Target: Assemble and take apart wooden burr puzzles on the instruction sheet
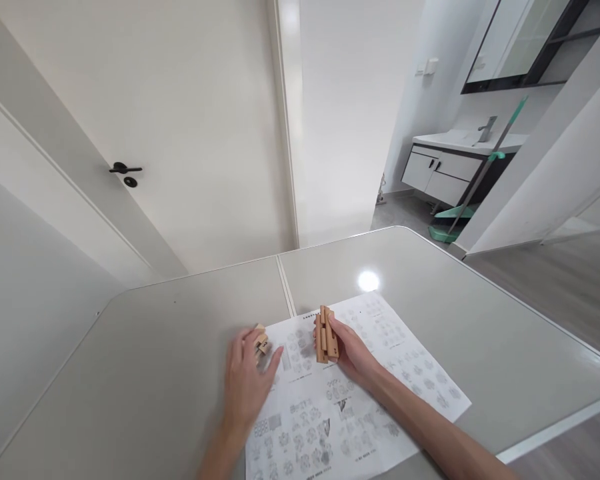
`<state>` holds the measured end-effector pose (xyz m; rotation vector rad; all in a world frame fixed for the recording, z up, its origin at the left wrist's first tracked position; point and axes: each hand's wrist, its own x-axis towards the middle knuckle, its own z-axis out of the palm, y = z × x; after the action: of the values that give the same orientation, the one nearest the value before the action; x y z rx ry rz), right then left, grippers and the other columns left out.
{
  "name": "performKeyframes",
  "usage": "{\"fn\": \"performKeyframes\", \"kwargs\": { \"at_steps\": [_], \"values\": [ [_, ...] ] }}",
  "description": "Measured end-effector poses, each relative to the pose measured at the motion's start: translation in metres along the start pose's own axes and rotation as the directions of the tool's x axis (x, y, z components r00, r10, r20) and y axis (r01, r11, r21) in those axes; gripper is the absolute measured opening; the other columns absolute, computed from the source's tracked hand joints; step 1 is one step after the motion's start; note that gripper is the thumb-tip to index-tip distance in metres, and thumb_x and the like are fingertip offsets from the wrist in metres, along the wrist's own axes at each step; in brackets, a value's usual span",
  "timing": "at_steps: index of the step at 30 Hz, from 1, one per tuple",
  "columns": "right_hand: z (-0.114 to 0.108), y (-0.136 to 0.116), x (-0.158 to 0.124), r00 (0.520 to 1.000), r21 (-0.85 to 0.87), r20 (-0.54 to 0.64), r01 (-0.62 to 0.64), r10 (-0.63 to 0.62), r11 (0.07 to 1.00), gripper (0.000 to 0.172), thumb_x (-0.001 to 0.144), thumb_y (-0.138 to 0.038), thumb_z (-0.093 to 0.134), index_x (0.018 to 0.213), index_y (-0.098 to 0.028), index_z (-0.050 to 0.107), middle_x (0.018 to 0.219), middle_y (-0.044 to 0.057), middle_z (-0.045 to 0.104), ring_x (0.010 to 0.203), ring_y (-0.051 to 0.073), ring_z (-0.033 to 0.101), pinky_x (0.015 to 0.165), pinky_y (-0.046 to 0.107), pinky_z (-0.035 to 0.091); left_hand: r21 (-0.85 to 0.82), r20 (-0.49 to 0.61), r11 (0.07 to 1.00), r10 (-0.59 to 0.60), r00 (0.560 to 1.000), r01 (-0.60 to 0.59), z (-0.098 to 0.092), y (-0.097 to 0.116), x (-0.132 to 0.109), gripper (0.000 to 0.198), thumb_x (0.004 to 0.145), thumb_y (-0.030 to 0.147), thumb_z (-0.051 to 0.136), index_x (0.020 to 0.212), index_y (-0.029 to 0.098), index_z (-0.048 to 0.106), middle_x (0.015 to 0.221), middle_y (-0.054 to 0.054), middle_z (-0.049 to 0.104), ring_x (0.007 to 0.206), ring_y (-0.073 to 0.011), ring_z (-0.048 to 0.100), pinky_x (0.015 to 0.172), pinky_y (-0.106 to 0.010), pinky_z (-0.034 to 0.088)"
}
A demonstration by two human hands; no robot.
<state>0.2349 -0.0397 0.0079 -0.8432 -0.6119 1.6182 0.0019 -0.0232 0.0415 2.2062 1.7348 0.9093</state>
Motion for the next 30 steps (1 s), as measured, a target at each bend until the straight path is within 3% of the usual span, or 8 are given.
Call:
{"fn": "performKeyframes", "kwargs": {
  "at_steps": [2, 4, 9, 15, 18, 21, 25, 30],
  "values": [
    [0.001, 0.0, -0.001, 1.0, -0.03, 0.018, 0.021, -0.021, 0.999, 0.047, 0.092, -0.065, 0.065, 0.103, -0.019, 0.07, 0.095, 0.009, 0.072, 0.083, 0.024, 0.069, 0.07, 0.033, 0.054, -0.172, 0.189, 0.985, 0.039, 0.981, -0.006, 0.006, 0.025, -0.002, 0.03, 0.1, 0.051, 0.048, 0.103, 0.024, 0.061, 0.106, -0.007, 0.07, 0.099, -0.0256, 0.067, 0.088, -0.037, 0.053],
    [0.003, -0.001, -0.002, 0.998, -0.065, 0.041, 0.052, -0.049, 0.997, 0.048, 0.091, -0.065, 0.065, 0.103, -0.019, 0.07, 0.096, 0.009, 0.072, 0.082, 0.022, 0.067, 0.073, 0.033, 0.054, -0.298, 0.382, 0.952, 0.06, 0.922, 0.062, 0.014, 0.047, 0.0, 0.035, 0.102, 0.053, 0.043, 0.097, 0.024, 0.062, 0.094, -0.005, 0.072, 0.088, -0.0239, 0.069, 0.077, -0.034, 0.052],
    [0.006, -0.003, -0.005, 0.989, -0.174, 0.103, 0.118, -0.101, 0.978, 0.05, 0.091, -0.069, 0.062, 0.104, -0.021, 0.067, 0.078, 0.003, 0.068, 0.05, 0.014, 0.053, 0.052, 0.031, 0.047, -0.55, 0.574, 0.778, 0.088, 0.814, 0.304, 0.035, 0.067, 0.006, 0.047, 0.102, 0.06, 0.037, 0.099, 0.021, 0.064, 0.086, -0.004, 0.075, 0.07, -0.0199, 0.069, 0.063, -0.03, 0.049],
    [0.004, -0.001, -0.003, 0.983, -0.302, 0.155, 0.146, -0.102, 0.942, 0.048, 0.097, -0.067, 0.055, 0.105, -0.021, 0.066, 0.054, -0.007, 0.048, 0.041, 0.013, 0.047, 0.044, 0.027, 0.035, -0.672, 0.58, 0.626, 0.112, 0.807, 0.396, 0.048, 0.058, 0.001, 0.049, 0.099, 0.061, 0.046, 0.11, 0.017, 0.063, 0.088, -0.008, 0.076, 0.056, -0.0151, 0.066, 0.049, -0.025, 0.042],
    [0.003, 0.0, -0.002, 0.987, -0.357, 0.077, 0.159, -0.141, 0.92, 0.05, 0.094, -0.068, 0.058, 0.094, -0.019, 0.068, 0.061, -0.004, 0.051, 0.05, 0.013, 0.045, 0.05, 0.026, 0.036, -0.69, 0.568, 0.582, 0.065, 0.821, 0.431, 0.052, 0.054, -0.001, 0.054, 0.098, 0.064, 0.047, 0.117, 0.016, 0.06, 0.084, -0.008, 0.075, 0.057, -0.0181, 0.07, 0.045, -0.024, 0.042],
    [0.001, -0.001, 0.0, 0.983, -0.333, -0.008, 0.168, -0.181, 0.928, 0.049, 0.091, -0.068, 0.063, 0.094, -0.02, 0.07, 0.073, 0.0, 0.061, 0.066, 0.017, 0.054, 0.063, 0.029, 0.044, -0.691, 0.563, 0.549, 0.0, 0.826, 0.47, 0.054, 0.053, -0.002, 0.057, 0.095, 0.065, 0.051, 0.12, 0.014, 0.058, 0.073, -0.007, 0.074, 0.058, -0.0221, 0.073, 0.045, -0.025, 0.045],
    [-0.003, -0.005, 0.002, 0.966, -0.287, -0.137, 0.173, -0.219, 0.942, 0.047, 0.093, -0.068, 0.06, 0.096, -0.022, 0.07, 0.081, 0.004, 0.065, 0.078, 0.023, 0.059, 0.073, 0.033, 0.048, -0.724, 0.538, 0.503, -0.015, 0.843, 0.471, 0.055, 0.051, -0.002, 0.052, 0.093, 0.063, 0.056, 0.114, 0.016, 0.059, 0.09, -0.012, 0.078, 0.057, -0.0197, 0.073, 0.045, -0.024, 0.046],
    [-0.005, -0.009, 0.004, 0.954, -0.279, -0.129, 0.227, -0.27, 0.933, 0.048, 0.096, -0.07, 0.053, 0.098, -0.023, 0.065, 0.065, -0.003, 0.049, 0.06, 0.017, 0.045, 0.059, 0.029, 0.039, -0.728, 0.573, 0.467, 0.012, 0.82, 0.502, 0.056, 0.048, -0.003, 0.046, 0.09, 0.061, 0.062, 0.1, 0.016, 0.06, 0.088, -0.011, 0.078, 0.046, -0.0133, 0.066, 0.042, -0.023, 0.045]
  ]
}}
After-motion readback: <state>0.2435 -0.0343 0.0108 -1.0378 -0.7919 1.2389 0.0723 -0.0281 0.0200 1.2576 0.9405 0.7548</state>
